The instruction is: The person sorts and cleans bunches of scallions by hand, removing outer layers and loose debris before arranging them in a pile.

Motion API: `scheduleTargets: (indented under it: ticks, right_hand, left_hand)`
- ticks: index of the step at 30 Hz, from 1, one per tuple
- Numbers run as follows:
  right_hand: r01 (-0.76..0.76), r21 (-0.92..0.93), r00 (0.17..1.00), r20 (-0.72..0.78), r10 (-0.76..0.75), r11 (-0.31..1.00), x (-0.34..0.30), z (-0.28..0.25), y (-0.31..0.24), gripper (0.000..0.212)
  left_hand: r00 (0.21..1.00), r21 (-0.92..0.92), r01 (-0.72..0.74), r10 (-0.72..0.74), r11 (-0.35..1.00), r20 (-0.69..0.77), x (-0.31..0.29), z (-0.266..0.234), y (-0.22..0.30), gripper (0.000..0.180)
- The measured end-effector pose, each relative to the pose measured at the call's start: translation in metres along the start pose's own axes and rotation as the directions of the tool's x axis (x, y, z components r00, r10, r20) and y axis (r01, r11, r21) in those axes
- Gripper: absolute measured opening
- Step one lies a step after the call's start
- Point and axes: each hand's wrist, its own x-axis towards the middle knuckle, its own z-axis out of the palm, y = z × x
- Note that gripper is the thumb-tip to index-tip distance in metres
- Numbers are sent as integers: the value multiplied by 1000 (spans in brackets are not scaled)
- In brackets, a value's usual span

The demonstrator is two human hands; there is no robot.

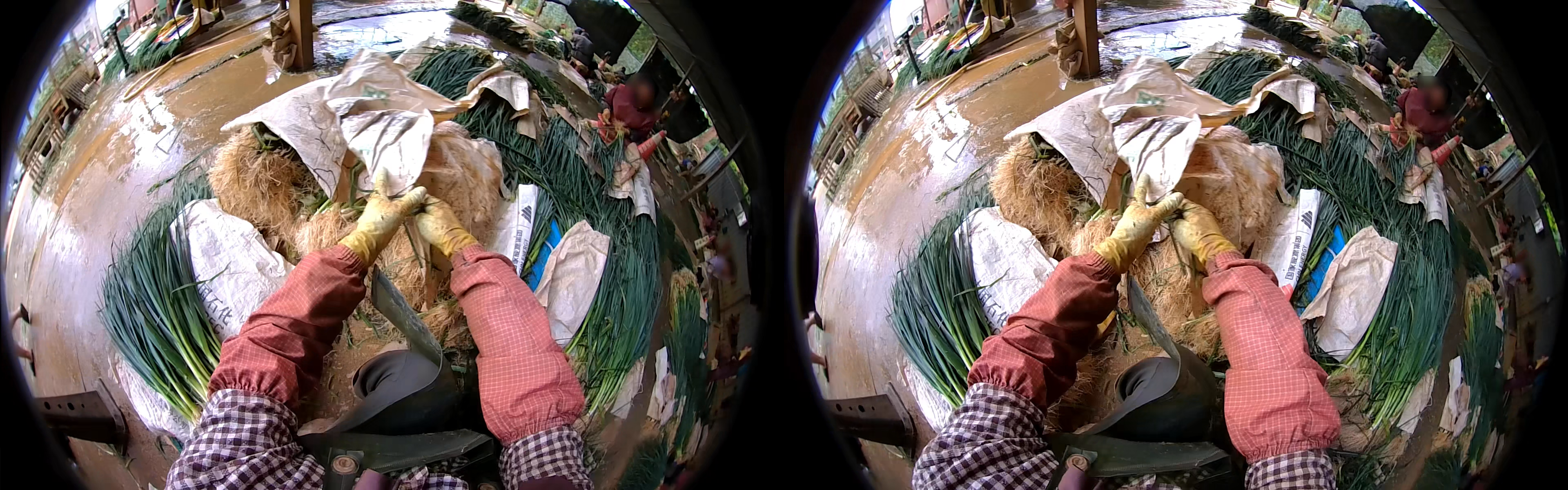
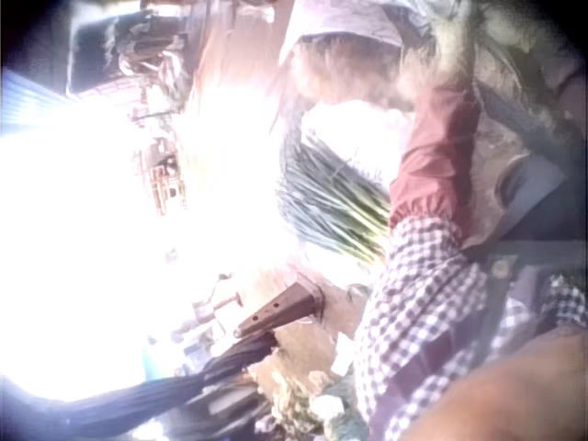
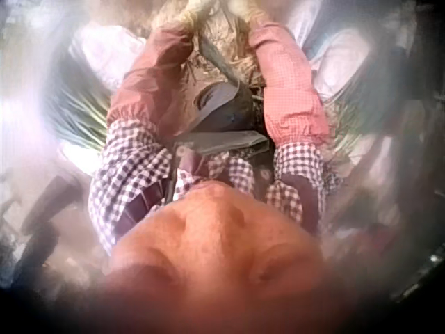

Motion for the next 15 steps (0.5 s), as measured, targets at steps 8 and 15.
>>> scheduleTargets:
  ticks: [8, 15]
  right_hand:
    - [120, -679, 987, 2, -161, 725, -130, -25, 75, 28]
    - [-341, -846, 827, -477, -297, 411, -244, -111, 58, 37]
  left_hand:
    - [907, -72, 366, -372, 928, -197, 93, -90, -80, 12]
    - [801, 510, -337, 526, 792, -288, 194, -130, 25, 22]
